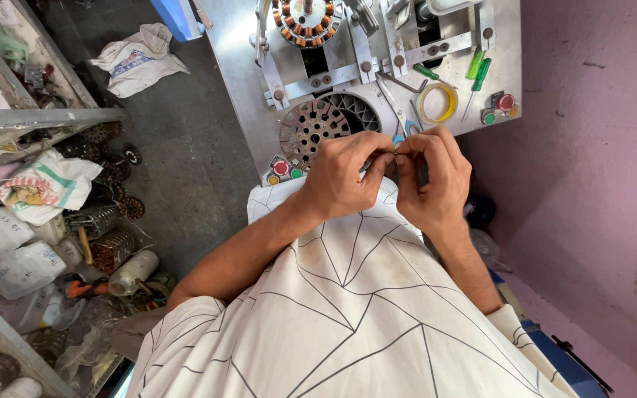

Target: The person handles a motor stator and a laminated core, placing them on a workbench. They then cut small strips of white insulating material using scissors and insert them into the slots of the laminated core. The person repeats this process of cutting and inserting the strips multiple times.

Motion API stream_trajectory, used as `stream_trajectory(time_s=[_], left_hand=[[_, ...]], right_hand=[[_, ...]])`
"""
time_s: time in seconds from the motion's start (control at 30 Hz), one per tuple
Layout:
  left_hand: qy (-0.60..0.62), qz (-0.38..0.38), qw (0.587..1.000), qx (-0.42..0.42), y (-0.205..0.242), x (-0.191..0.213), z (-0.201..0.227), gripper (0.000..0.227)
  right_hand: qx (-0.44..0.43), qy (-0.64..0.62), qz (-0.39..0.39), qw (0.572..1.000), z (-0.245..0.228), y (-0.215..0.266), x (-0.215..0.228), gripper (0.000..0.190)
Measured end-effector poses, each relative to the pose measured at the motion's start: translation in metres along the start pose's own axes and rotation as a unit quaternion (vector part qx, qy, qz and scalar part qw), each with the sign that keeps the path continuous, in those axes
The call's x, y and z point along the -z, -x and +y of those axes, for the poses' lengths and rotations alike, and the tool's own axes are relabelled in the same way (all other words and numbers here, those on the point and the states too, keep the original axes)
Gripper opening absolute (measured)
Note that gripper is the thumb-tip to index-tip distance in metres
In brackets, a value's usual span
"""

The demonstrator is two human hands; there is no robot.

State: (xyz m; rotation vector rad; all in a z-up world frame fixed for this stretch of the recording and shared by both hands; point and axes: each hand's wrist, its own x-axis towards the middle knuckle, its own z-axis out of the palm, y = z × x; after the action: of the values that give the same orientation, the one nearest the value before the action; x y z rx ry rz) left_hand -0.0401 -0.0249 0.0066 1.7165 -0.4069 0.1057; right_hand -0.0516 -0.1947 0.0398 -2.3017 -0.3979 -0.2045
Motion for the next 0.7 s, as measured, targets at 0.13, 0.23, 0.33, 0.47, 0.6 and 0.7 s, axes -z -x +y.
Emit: stream_trajectory(time_s=[0.13,0.23,0.33,0.47,0.6,0.7], left_hand=[[0.035,0.004,0.999,0.026,0.005,-0.001,-0.005,0.010],[0.313,-0.003,0.941,0.132,0.007,-0.004,-0.012,0.004],[0.380,-0.017,0.914,0.141,0.005,-0.007,-0.017,0.007],[0.303,-0.032,0.947,0.099,0.004,-0.002,-0.011,0.006],[0.153,0.004,0.988,0.000,0.000,0.004,-0.003,0.010],[0.078,0.028,0.996,-0.045,0.000,0.004,-0.001,0.012]], right_hand=[[-0.060,-0.077,0.009,0.995,-0.004,0.001,0.000,0.016],[-0.163,-0.373,0.000,0.913,0.002,-0.001,0.004,0.023],[-0.080,-0.363,0.020,0.928,0.015,0.008,-0.002,0.012],[-0.121,-0.354,0.052,0.926,0.025,0.023,-0.004,0.010],[-0.106,-0.268,0.035,0.957,0.022,0.023,0.000,0.007],[-0.070,-0.204,0.025,0.976,0.015,0.019,0.001,0.007]])
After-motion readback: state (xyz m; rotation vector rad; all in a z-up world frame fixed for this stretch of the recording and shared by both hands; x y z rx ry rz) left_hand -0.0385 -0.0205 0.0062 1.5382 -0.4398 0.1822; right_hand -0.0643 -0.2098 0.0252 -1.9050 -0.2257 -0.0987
